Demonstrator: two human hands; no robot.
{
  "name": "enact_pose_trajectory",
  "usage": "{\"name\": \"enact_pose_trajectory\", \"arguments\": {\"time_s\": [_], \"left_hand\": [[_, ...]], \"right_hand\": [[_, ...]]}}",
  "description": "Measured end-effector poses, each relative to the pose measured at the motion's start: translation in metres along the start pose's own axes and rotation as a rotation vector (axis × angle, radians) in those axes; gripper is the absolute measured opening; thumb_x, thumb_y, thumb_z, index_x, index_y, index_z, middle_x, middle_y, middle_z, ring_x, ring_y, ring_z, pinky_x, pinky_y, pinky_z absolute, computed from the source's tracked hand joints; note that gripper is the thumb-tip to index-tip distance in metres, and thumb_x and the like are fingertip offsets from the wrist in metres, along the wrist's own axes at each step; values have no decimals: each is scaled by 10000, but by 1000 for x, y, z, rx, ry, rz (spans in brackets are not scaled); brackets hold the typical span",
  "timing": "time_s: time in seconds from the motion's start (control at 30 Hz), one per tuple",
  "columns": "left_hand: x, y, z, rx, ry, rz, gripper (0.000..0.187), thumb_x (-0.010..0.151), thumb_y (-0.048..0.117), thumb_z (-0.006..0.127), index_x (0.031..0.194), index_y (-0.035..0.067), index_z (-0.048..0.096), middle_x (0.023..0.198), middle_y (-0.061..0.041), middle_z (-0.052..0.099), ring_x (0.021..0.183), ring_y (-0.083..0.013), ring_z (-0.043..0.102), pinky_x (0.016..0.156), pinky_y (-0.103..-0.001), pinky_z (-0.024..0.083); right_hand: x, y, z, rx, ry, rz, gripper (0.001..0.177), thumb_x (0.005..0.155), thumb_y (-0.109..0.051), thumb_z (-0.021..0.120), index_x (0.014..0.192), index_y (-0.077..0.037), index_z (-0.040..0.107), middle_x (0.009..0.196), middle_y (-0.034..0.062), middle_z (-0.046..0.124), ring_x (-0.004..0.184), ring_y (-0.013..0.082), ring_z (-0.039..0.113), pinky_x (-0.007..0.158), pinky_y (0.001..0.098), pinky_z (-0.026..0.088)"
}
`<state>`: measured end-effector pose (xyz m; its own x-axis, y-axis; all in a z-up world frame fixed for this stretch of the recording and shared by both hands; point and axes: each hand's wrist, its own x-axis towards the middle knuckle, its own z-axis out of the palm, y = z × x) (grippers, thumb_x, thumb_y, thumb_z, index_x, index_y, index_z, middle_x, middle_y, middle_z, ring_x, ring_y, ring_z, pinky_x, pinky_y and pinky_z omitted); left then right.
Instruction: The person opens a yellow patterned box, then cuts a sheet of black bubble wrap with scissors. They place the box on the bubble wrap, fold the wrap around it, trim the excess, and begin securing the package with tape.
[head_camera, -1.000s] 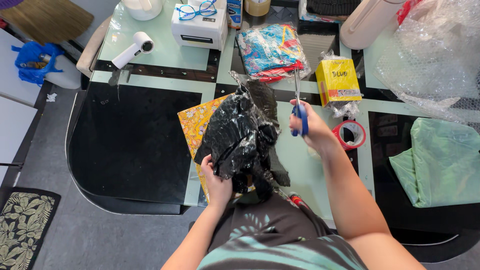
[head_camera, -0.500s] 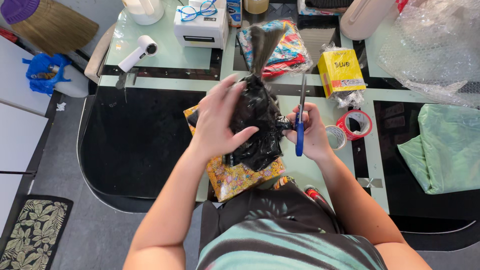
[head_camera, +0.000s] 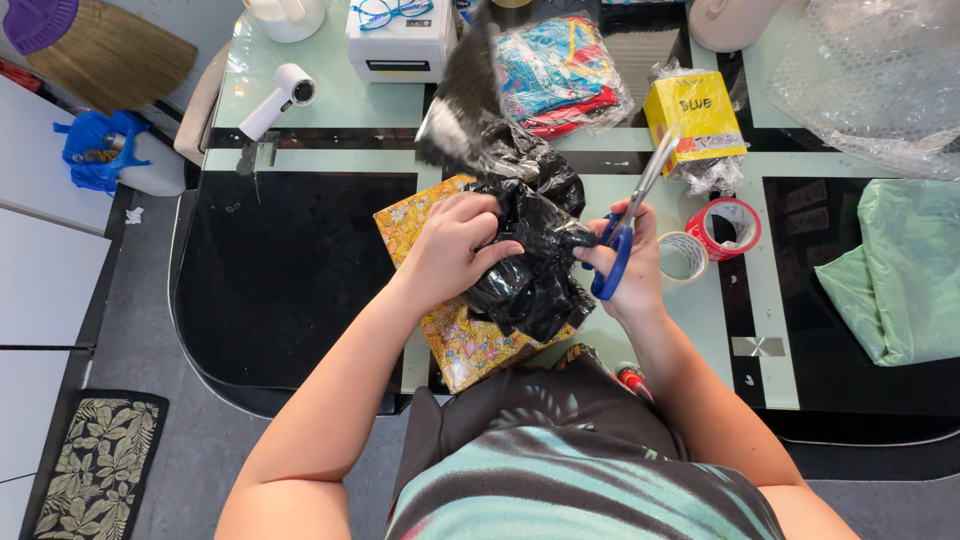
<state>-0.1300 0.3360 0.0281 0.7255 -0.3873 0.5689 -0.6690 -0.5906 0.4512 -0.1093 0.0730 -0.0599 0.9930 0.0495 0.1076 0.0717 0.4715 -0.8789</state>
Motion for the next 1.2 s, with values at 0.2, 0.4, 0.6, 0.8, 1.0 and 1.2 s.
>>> {"name": "enact_pose_trajectory", "arguments": {"time_s": [0.2, 0.4, 0.6, 0.8, 1.0, 1.2], "left_hand": [[0, 8, -1, -77, 22, -297, 222, 893, 182, 741, 844, 51, 568, 1146, -134, 529, 977, -297, 604, 844, -428, 504], [6, 32, 5, 370, 100, -53, 492, 767, 481, 830, 1007, 81, 674, 1087, -60, 573, 1062, -288, 554, 877, -435, 395], [8, 22, 30, 447, -248, -435, 675, 714, 642, 812, 1059, 83, 658, 990, -63, 620, 1033, -293, 570, 862, -439, 409], [-10, -1, 64, 290, -153, -506, 608, 799, 556, 816, 1101, 52, 662, 943, -80, 645, 968, -320, 573, 803, -473, 423], [-14, -17, 73, 224, 36, -366, 192, 841, 294, 784, 830, 130, 685, 941, -68, 683, 997, -313, 599, 793, -458, 422], [-4, -14, 56, 138, -51, -371, 121, 978, 282, 711, 947, 168, 739, 880, 27, 711, 943, -271, 593, 827, -469, 409]], "right_hand": [[5, -5, 3, 6, 1, -9, 618, 773, 172, 707, 1244, -135, 452, 1019, 76, 665, 870, 142, 670, 738, 269, 546], [13, -8, 4, -56, -1, -6, 672, 751, 166, 739, 1268, -143, 440, 1060, 45, 642, 856, 105, 629, 725, 249, 519], [15, -1, 12, -458, -93, -121, 720, 788, 70, 860, 1307, -123, 399, 1001, 22, 595, 877, 77, 580, 784, 232, 508], [13, -1, 16, -911, -76, -333, 726, 840, -39, 864, 1371, -81, 371, 1032, 42, 654, 783, 111, 630, 725, 289, 543], [29, 10, 6, -1136, -154, -210, 726, 782, -80, 898, 1324, -97, 416, 851, 106, 668, 721, 198, 658, 670, 349, 532], [30, 40, -7, -856, 44, -465, 619, 840, -5, 825, 1254, -86, 373, 1012, 84, 714, 854, 153, 708, 790, 297, 575]]}}
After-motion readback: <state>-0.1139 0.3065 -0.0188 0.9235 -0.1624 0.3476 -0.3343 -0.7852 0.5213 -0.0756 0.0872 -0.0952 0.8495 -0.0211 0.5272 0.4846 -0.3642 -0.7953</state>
